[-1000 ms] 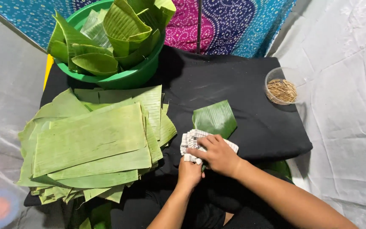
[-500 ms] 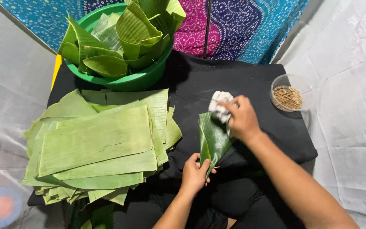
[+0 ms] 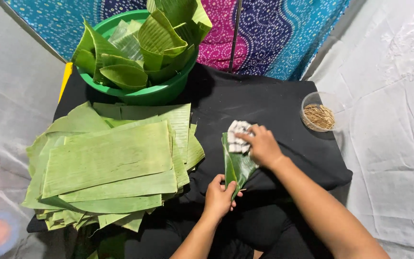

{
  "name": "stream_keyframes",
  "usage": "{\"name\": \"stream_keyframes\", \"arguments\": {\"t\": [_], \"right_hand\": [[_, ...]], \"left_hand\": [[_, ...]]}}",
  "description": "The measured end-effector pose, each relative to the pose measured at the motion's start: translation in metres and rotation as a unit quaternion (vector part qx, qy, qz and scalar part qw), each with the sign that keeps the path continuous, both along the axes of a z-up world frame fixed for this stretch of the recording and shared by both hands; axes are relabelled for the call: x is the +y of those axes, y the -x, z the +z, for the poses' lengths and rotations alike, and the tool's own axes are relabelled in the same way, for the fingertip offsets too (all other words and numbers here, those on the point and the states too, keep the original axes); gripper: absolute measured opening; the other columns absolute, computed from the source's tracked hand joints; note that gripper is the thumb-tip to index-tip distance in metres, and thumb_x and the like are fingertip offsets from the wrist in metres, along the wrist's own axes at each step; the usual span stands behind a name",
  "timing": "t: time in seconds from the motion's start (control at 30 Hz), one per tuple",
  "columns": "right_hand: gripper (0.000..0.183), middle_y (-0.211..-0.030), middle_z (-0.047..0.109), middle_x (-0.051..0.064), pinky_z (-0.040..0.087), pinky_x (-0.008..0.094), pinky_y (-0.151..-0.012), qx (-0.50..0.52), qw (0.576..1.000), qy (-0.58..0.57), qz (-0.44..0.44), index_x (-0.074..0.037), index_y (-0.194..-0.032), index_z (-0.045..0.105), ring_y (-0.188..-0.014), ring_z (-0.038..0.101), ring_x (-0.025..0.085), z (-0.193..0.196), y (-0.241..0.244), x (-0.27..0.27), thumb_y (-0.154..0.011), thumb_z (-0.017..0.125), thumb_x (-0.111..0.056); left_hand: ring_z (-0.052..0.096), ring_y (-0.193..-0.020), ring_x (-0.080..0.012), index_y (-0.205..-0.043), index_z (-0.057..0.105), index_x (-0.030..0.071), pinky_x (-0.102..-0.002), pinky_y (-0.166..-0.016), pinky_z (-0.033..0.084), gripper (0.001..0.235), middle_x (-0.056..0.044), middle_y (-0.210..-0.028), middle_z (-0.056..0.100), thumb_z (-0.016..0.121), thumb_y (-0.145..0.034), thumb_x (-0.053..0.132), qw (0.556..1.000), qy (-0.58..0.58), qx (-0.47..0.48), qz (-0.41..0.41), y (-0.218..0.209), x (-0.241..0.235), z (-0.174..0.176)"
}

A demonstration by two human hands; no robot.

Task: Cleaning banana leaves with a cloth and folding them into cone shapes, then securing them with toothpicks.

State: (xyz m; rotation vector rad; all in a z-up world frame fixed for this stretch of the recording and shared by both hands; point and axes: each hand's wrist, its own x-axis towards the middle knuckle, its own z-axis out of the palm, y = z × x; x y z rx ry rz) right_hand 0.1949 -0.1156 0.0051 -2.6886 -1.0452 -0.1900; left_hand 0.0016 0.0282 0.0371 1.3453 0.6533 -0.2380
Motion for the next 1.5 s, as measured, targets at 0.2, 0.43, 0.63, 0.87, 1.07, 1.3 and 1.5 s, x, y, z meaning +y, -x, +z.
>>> {"name": "stream_keyframes", "arguments": {"t": [0.2, 0.43, 0.63, 0.87, 1.07, 1.3, 1.5], "right_hand": [[0.055, -0.106, 0.056, 0.01, 0.05, 0.035, -0.081, -0.018, 0.984, -0.175, -0.034, -0.022, -0.116, 0.079, -0.094, 0.053, 0.029, 0.025, -0.006, -0.006, -0.072, 0.057, 0.003], [0.053, -0.117, 0.058, 0.009, 0.049, 0.037, -0.088, 0.012, 0.966, -0.095, 0.24, -0.023, -0.12, 0.074, -0.098, 0.056, 0.029, 0.043, 0.077, 0.011, -0.072, 0.061, -0.005], [0.06, -0.133, 0.056, 0.005, 0.049, 0.035, -0.087, -0.003, 0.988, 0.007, 0.154, -0.031, -0.136, 0.067, -0.098, 0.054, 0.025, 0.01, 0.03, 0.013, -0.08, 0.062, -0.011], [0.068, -0.127, 0.058, 0.004, 0.048, 0.034, -0.097, 0.079, 0.996, -0.04, -0.006, -0.029, -0.131, 0.071, -0.107, 0.055, 0.028, 0.016, -0.024, -0.002, -0.07, 0.063, 0.001], [0.057, -0.128, 0.059, 0.014, 0.05, 0.04, -0.094, 0.003, 0.976, -0.079, 0.203, -0.028, -0.129, 0.071, -0.113, 0.06, 0.034, 0.013, 0.045, -0.001, -0.076, 0.059, -0.012], [0.06, -0.131, 0.058, 0.01, 0.053, 0.035, -0.091, 0.024, 0.981, -0.075, 0.175, -0.025, -0.132, 0.07, -0.11, 0.061, 0.03, -0.006, 0.039, -0.005, -0.075, 0.065, -0.008], [0.06, -0.131, 0.057, 0.007, 0.047, 0.035, -0.101, 0.077, 0.996, 0.002, -0.033, -0.032, -0.134, 0.07, -0.111, 0.055, 0.03, -0.011, -0.034, -0.029, -0.081, 0.059, -0.005]], "left_hand": [[0.051, -0.039, -0.0119, -0.112, 0.061, 0.003, -0.024, -0.035, 0.038, 0.016, -0.009, -0.074, 0.075, 0.061, -0.099, 0.013, 1.0, -0.006, -0.001, -0.008, 0.002, 0.001, 0.007], [0.055, -0.042, -0.0164, -0.11, 0.065, 0.002, -0.028, -0.035, 0.041, 0.023, -0.01, -0.069, 0.071, 0.06, -0.088, 0.001, 1.0, 0.006, -0.008, 0.017, 0.001, -0.001, -0.017], [0.051, -0.039, -0.013, -0.114, 0.059, 0.003, -0.025, -0.035, 0.038, 0.019, -0.009, -0.073, 0.074, 0.061, -0.098, 0.011, 1.0, -0.004, -0.014, -0.009, 0.001, 0.0, -0.011], [0.05, -0.038, -0.0121, -0.11, 0.06, 0.002, -0.024, -0.035, 0.037, 0.015, -0.009, -0.072, 0.075, 0.061, -0.099, 0.012, 1.0, -0.015, 0.0, -0.015, 0.001, -0.001, 0.004], [0.051, -0.038, -0.0128, -0.11, 0.061, 0.002, -0.025, -0.034, 0.037, 0.015, -0.01, -0.072, 0.075, 0.061, -0.097, 0.008, 1.0, 0.001, 0.0, -0.006, 0.002, -0.001, -0.009], [0.049, -0.037, -0.0131, -0.119, 0.059, 0.002, -0.024, -0.034, 0.036, 0.024, -0.011, -0.072, 0.075, 0.061, -0.097, 0.01, 1.0, 0.003, -0.011, -0.001, -0.002, -0.002, -0.015], [0.051, -0.039, -0.0127, -0.108, 0.06, 0.003, -0.025, -0.037, 0.039, 0.013, -0.009, -0.073, 0.075, 0.062, -0.098, 0.011, 0.999, -0.024, -0.006, -0.02, 0.0, -0.002, 0.001]]}}
